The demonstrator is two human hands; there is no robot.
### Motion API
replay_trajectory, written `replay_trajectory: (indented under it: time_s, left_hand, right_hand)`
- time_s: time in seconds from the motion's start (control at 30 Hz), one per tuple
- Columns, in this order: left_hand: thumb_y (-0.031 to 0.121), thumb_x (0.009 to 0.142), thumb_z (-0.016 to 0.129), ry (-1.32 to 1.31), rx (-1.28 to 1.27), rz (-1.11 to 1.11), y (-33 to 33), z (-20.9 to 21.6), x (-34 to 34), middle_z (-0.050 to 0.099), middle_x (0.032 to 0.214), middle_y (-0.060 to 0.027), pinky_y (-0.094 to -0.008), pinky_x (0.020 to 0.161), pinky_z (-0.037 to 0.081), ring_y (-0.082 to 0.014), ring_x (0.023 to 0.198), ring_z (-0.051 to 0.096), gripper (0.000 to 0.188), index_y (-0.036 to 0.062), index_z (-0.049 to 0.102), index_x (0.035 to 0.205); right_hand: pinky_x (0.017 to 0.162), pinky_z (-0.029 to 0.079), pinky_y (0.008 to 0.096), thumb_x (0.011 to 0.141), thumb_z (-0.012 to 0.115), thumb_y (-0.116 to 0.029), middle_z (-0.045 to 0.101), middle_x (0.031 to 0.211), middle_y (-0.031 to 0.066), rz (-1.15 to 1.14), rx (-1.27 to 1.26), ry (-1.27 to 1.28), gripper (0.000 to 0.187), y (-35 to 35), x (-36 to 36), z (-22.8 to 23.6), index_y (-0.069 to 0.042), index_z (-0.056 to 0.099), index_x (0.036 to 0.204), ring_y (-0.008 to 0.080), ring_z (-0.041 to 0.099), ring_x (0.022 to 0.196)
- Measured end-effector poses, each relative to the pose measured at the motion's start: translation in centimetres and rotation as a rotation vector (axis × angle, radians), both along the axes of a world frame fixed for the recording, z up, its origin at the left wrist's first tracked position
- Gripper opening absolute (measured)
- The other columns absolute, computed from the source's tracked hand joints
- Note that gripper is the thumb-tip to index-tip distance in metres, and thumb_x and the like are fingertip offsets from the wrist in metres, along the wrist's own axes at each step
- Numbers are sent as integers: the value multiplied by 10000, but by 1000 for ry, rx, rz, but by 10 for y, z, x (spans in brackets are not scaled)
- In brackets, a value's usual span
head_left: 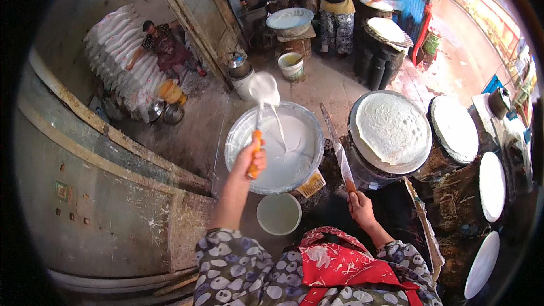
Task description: The person prepares thin crepes by spreading batter onto multiple circular hot plates using a ladle and then lifting the cooked crepes off using a thin stick.
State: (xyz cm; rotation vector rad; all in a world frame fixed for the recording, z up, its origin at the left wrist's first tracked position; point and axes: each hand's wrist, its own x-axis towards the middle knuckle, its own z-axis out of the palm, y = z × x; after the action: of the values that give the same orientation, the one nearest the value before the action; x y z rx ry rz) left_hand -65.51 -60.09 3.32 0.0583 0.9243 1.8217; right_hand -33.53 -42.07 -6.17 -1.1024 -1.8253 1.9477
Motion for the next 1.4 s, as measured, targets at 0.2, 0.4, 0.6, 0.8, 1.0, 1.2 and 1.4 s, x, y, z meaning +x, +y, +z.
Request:
replay_trajectory:
  time_s: [0.2, 0.4, 0.6, 0.8, 1.0, 1.2, 1.4]
  left_hand:
    - [337, 964, 437, 415, 228, -78, -9, 187, -14, 395, 587, 31, -173, 349, 339, -34, 382, 372, 316, 37, 467, 1061]
    - [352, 973, 409, 550, 277, 45, -35, 211, -26, 382, 587, 31, -192, 342, 297, -42, 371, 336, 319, 61, 473, 1089]
    - [293, 963, 452, -161, 258, 127, -52, 87, -23, 408, 597, 41, -201, 418, 362, -38, 436, 390, 269, 42, 519, 1030]
    - [276, 937, 482, 764, -578, 181, -9, 34, 42, 438, 585, 2, -251, 371, 352, -97, 402, 424, 228, 53, 442, 965]
    - [306, 936, 494, 335, -264, -70, 47, 12, 45, 414, 584, 9, -248, 373, 338, -86, 400, 390, 255, 65, 464, 1014]
    - [326, 977, 398, -54, 22, -616, 158, 76, 123, 403, 609, 32, -203, 377, 353, -34, 398, 372, 353, 46, 455, 1184]
    - [282, 975, 397, 116, 130, -1100, 265, 142, 254, 422, 644, 0, -200, 351, 331, -43, 381, 383, 435, 28, 341, 1323]
  right_hand:
    - [402, 317, 241, 955, 475, -243, 439, 516, -13, -29, 86, 44, 282, 4, -15, -6, -38, 515, 766, 69, 407, 429]
    - [395, 322, 224, 963, 461, -266, 443, 548, -24, -4, 22, 63, 265, -3, -25, -8, -58, 506, 805, 68, 408, 431]
    - [367, 312, 224, 964, 455, -276, 439, 535, -15, -8, -23, 44, 280, -13, -8, -35, -64, 488, 785, 74, 393, 393]
    - [360, 306, 229, 959, 459, -296, 436, 515, -10, -105, -35, -56, 287, -4, 29, -29, -57, 502, 806, 74, 389, 385]
    - [354, 302, 228, 960, 456, -292, 429, 516, -9, -223, -120, 34, 273, 3, 49, -17, -54, 503, 834, 78, 387, 381]
    - [368, 335, 245, 956, 450, -242, 439, 580, 6, -536, -217, 127, 206, 25, 129, 18, -45, 507, 942, 101, 417, 426]
    - [406, 364, 232, 933, 447, -152, 456, 628, 4, -932, 55, 190, 231, 43, 237, 51, -31, 460, 1129, 86, 430, 451]
